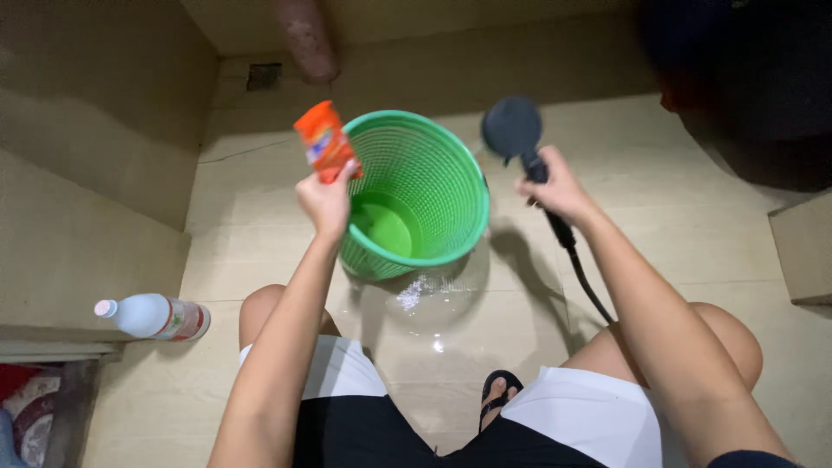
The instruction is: Cleaning a green plastic basket using a shower head and laundry detergent.
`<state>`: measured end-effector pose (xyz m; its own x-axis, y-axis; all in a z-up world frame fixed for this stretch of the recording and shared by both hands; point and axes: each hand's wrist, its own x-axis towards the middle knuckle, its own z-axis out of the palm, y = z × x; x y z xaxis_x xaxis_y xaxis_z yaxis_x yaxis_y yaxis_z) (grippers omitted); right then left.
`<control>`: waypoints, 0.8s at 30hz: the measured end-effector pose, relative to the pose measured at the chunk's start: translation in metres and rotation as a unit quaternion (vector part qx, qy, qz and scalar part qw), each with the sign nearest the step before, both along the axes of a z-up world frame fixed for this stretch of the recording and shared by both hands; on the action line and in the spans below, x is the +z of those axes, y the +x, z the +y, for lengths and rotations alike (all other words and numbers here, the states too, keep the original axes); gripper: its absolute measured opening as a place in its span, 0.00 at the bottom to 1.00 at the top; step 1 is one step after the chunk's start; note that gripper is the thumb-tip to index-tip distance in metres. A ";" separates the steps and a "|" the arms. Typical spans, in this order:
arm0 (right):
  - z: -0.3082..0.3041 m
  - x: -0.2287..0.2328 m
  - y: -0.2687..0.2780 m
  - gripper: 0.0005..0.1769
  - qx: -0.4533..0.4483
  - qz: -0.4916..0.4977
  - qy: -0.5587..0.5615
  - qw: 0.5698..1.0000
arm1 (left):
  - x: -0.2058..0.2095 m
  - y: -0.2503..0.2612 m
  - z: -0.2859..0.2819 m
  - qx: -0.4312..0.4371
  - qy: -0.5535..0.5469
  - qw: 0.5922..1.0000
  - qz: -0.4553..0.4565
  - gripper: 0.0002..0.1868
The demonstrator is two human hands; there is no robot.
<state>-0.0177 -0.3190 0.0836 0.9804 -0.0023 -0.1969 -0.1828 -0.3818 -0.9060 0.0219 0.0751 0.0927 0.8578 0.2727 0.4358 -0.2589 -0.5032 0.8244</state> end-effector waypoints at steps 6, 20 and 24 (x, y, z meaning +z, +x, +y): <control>-0.027 0.007 -0.009 0.25 -0.126 0.041 -0.062 0.989 | -0.057 -0.012 0.020 0.077 -0.178 0.980 0.034 0.14; -0.021 -0.050 -0.009 0.17 -0.061 0.158 0.158 0.973 | -0.126 -0.027 0.057 0.112 -0.046 0.963 0.241 0.22; -0.026 -0.094 -0.007 0.19 -0.072 0.182 0.138 0.971 | -0.080 -0.053 0.045 0.163 0.108 0.953 0.231 0.23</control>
